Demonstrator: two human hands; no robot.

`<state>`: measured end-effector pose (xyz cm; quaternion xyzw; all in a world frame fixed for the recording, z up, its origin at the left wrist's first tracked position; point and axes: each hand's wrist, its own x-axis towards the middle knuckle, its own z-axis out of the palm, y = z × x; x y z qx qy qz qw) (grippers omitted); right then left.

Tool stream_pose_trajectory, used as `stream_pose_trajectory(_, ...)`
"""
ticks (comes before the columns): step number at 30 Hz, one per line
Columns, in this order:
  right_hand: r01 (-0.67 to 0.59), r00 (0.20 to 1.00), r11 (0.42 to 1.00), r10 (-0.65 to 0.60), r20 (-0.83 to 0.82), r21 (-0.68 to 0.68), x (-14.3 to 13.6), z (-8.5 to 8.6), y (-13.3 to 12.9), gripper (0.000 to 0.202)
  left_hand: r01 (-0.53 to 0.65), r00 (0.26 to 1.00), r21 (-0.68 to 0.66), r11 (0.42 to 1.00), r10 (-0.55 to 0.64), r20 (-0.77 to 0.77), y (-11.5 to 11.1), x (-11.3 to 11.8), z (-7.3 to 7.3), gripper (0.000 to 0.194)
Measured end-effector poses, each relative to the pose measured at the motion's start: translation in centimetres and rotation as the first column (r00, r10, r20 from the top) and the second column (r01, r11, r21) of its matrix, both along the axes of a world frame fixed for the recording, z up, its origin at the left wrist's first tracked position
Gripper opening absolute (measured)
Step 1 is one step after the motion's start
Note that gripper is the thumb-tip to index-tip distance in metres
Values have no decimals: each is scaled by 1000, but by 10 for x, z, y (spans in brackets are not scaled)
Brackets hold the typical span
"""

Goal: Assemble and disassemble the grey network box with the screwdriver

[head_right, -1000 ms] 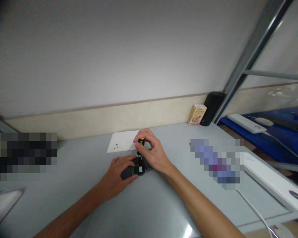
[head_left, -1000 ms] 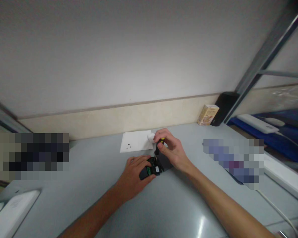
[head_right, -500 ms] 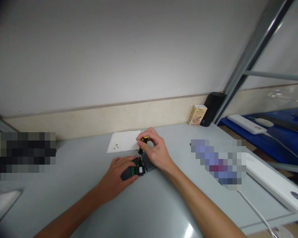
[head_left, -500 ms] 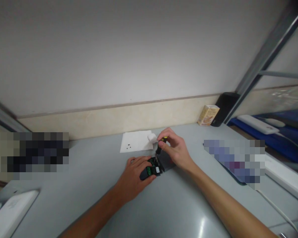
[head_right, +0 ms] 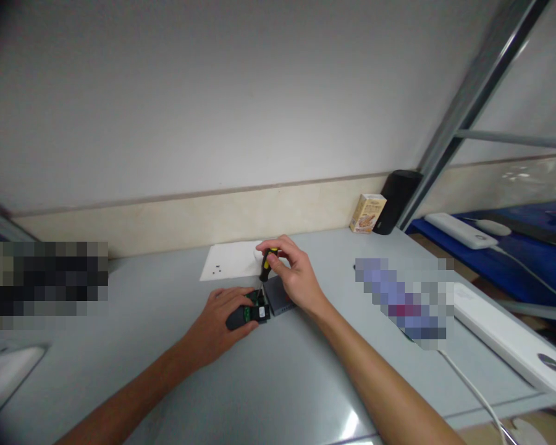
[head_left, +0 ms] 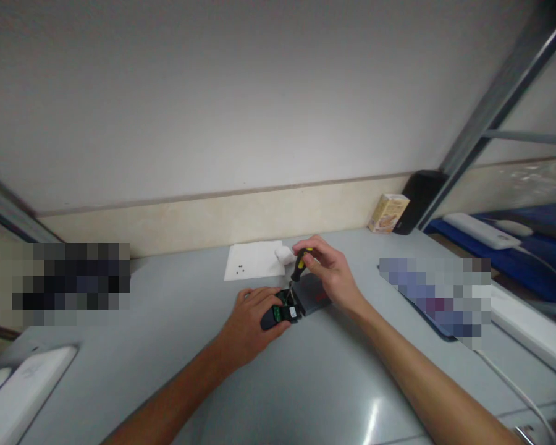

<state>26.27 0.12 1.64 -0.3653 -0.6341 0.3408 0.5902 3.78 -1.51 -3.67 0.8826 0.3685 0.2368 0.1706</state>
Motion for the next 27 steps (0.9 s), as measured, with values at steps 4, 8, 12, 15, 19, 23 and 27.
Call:
stream_pose_trajectory(4, -89, 995, 996, 87, -50, -33, 0, -1, -2, 25, -4, 1000, 2, 1000, 4, 6, 1, 0, 0, 20)
stream_pose_trajectory(8, 10, 1000, 998, -9, -7, 59, -2, 0, -3, 14, -4, 1000, 4, 1000, 4, 7, 2, -1, -1, 21)
stream_pose_trajectory(12, -5, 1000, 1000, 4, -11, -9, 3, 0, -2, 15, -10, 1000, 0, 1000, 10, 2, 2, 0, 1, 21)
stream_pose_trajectory(15, -69, 996, 996, 66, -57, -55, 3, 0, -3, 23, -11, 1000, -6, 1000, 11, -5, 2, 1, 3, 22)
stream_pose_trajectory(19, 21, 1000, 999, -20, -17, 32, 0, 2, -3, 17, -16, 1000, 3, 1000, 16, -9, 2, 0, 2, 23)
stream_pose_trajectory(23, 22, 1000, 1000, -22, 2, -3, 1, 3, -5, 20, -9, 1000, 6, 1000, 9, -16, 1, -1, -1, 26)
stream_pose_trajectory(27, -49, 999, 999, 49, -7, -15, -3, 3, -9, 23, -25, 1000, 3, 1000, 25, -10, 1, -1, -3, 28)
